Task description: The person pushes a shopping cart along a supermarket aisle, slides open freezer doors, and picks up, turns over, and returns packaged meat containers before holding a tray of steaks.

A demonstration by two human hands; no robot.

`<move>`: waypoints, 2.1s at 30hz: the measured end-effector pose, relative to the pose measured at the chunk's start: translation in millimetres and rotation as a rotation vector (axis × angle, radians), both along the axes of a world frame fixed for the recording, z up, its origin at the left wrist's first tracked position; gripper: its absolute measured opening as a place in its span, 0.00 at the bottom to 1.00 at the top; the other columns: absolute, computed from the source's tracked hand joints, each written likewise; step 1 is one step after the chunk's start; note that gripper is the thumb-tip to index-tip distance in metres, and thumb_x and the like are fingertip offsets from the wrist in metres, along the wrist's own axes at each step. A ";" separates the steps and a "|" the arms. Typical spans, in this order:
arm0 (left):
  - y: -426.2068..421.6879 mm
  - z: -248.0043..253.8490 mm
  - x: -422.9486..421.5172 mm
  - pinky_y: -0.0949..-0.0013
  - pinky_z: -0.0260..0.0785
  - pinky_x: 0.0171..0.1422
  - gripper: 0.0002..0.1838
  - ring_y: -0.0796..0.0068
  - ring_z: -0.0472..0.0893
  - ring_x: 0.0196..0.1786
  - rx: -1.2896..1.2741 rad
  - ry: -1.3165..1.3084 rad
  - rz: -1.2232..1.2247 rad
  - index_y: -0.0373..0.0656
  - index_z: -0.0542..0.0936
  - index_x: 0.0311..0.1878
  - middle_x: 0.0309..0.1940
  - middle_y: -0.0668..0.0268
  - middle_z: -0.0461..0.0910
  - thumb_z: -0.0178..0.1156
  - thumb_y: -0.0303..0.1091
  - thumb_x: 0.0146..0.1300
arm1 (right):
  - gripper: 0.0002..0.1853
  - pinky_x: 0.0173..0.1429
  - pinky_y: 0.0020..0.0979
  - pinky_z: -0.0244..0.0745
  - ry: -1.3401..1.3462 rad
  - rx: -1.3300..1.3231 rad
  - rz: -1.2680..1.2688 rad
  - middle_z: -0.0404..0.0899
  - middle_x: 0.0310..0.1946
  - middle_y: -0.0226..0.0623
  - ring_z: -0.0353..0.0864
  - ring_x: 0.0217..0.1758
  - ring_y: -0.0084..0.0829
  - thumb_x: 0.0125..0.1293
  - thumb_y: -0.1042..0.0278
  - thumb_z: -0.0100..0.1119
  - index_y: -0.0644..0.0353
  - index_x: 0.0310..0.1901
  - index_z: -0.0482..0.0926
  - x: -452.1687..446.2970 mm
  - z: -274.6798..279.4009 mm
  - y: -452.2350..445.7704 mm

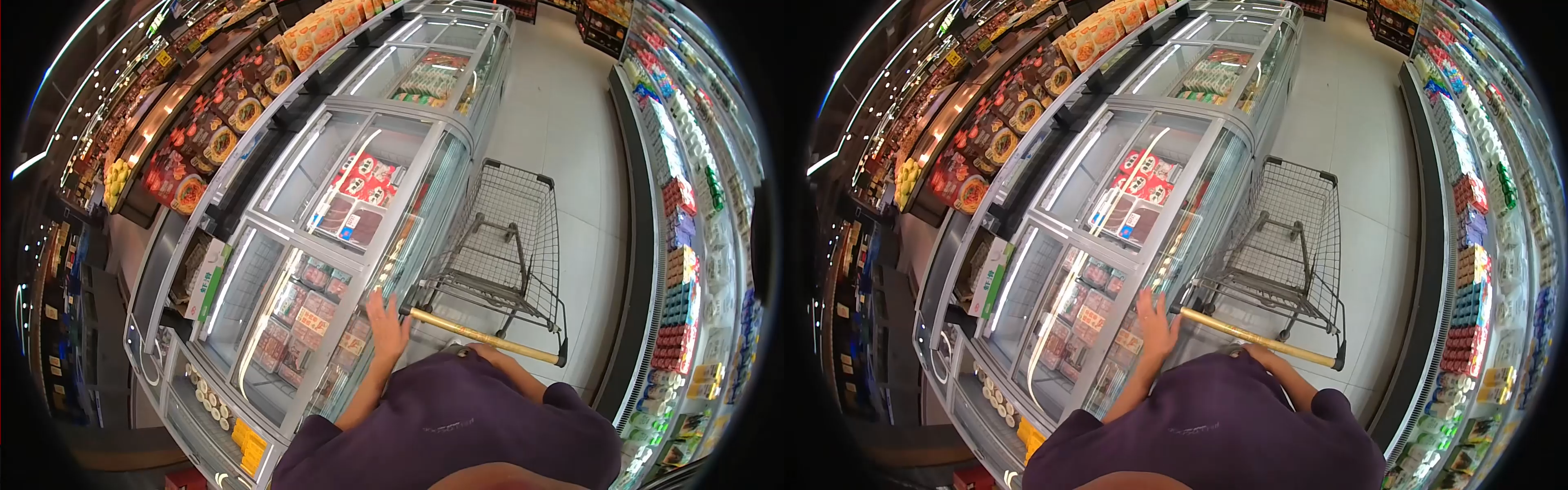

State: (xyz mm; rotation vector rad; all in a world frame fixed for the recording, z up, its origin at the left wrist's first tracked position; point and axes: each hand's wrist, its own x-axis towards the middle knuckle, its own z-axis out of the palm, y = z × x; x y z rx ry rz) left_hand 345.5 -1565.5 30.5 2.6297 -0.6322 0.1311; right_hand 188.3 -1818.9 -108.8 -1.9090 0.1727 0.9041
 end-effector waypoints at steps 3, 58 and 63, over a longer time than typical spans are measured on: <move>-65.3 1.5 3.6 0.44 0.45 0.79 0.30 0.43 0.55 0.76 0.013 0.017 -0.370 0.39 0.71 0.67 0.73 0.46 0.58 0.64 0.40 0.64 | 0.24 0.62 0.42 0.72 -0.093 0.062 -0.297 0.81 0.51 0.54 0.80 0.58 0.48 0.65 0.52 0.59 0.64 0.53 0.79 -17.3 -48.1 -13.1; -244.2 -65.2 217.6 0.56 0.52 0.78 0.26 0.61 0.69 0.64 0.087 -0.224 -0.525 0.39 0.73 0.63 0.51 0.60 0.74 0.58 0.32 0.59 | 0.22 0.66 0.47 0.53 -0.476 -1.048 -0.615 0.79 0.28 0.37 0.77 0.44 0.37 0.76 0.54 0.42 0.58 0.34 0.82 261.1 21.2 -179.8; -281.2 -69.6 234.1 0.55 0.51 0.79 0.29 0.58 0.68 0.68 0.047 -0.023 -0.572 0.40 0.72 0.65 0.56 0.58 0.72 0.61 0.31 0.57 | 0.21 0.65 0.49 0.59 -0.442 -1.085 -0.492 0.82 0.28 0.39 0.79 0.38 0.40 0.76 0.56 0.42 0.59 0.34 0.83 276.2 17.0 -216.3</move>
